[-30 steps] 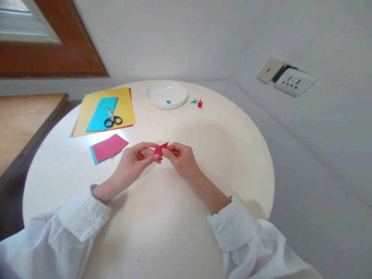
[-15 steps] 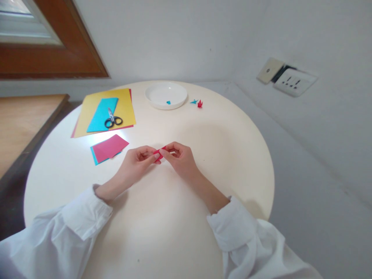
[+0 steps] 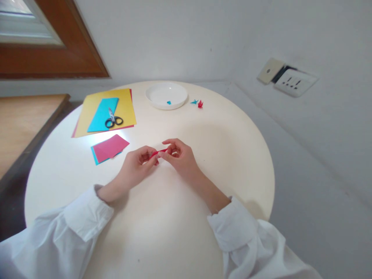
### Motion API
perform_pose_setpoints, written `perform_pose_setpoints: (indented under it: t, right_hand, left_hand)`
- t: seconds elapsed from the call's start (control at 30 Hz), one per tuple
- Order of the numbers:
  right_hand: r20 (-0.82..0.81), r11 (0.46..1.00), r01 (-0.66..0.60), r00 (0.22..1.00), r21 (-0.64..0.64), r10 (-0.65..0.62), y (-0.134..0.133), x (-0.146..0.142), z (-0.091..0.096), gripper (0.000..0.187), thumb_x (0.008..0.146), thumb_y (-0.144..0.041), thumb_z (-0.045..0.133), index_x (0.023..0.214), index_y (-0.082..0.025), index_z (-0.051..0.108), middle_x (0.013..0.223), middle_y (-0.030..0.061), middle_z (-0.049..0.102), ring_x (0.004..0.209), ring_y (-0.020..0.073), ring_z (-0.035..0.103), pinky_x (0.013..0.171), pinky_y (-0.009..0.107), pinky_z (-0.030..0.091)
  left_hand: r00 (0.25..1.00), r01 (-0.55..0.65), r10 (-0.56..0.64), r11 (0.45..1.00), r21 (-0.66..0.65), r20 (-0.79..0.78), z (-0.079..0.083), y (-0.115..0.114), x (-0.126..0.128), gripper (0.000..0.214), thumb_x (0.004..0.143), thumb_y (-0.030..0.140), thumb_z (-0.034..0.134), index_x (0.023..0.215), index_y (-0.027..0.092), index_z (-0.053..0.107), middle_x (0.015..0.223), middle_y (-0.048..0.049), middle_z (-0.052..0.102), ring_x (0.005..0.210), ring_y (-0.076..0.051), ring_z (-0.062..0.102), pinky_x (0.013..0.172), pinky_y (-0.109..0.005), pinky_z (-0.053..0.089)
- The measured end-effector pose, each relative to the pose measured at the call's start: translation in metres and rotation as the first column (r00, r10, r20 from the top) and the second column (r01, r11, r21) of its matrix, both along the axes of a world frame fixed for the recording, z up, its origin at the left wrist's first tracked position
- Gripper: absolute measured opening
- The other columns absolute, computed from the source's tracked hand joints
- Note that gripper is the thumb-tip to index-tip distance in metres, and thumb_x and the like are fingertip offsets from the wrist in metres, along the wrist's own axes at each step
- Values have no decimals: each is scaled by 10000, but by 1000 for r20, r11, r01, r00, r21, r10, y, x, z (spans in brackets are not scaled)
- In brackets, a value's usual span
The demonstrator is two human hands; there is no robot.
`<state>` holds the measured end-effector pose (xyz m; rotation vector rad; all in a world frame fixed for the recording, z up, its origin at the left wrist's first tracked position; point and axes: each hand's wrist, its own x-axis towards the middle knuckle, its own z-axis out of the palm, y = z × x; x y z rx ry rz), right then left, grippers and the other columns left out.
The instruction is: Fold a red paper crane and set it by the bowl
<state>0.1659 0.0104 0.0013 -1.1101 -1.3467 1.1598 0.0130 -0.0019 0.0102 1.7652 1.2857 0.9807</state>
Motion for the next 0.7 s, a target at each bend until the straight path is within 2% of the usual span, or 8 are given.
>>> perform_pose_setpoints:
  t: [0.13,0.27,0.4,0.53,0.7]
  right_hand:
    - [-16,995,-96,995,-18,96,-1,-1,1,144,645,-283,715,699,-181,629,595,-37,596,535,83,527,537,234,438]
    - [-80,991,-136,988,-19,134,-3,-2,1,182,641,-321,733,673,-181,619,580,-36,613,484,85,538,515,247,464]
    - [-90,991,-131,988,-20,129,-3,-1,2,191,629,-313,746,702,-179,631,617,-22,644,487,88,554,509,246,473]
    - [-31,994,-112,993,-13,111,-2,1,2,171,663,-320,712,656,-174,623,566,-30,610,467,75,514,482,229,438]
    - [-6,996,-85,996,-13,84,-1,2,2,195,673,-344,690,642,-172,604,522,-40,571,457,70,475,466,223,407]
  left_hand:
    - [997,22,-17,997,74,-78,0,-1,-1,121,802,202,483,733,164,574,632,-11,631,561,-117,552,532,-215,403]
    - [993,26,-12,993,117,-115,3,-2,-3,133,796,164,465,716,166,572,610,-4,623,537,-113,547,527,-215,394]
    - [997,8,-1,996,88,-75,6,-2,-4,148,807,194,496,689,168,582,583,4,625,532,-112,554,542,-216,407]
    - [999,7,-5,999,53,-47,6,-1,-3,155,810,210,522,683,172,602,563,11,629,529,-112,564,563,-223,424]
    - [994,75,-76,997,11,73,3,-2,-2,85,807,209,533,857,180,595,674,-11,692,609,-134,641,597,-235,476]
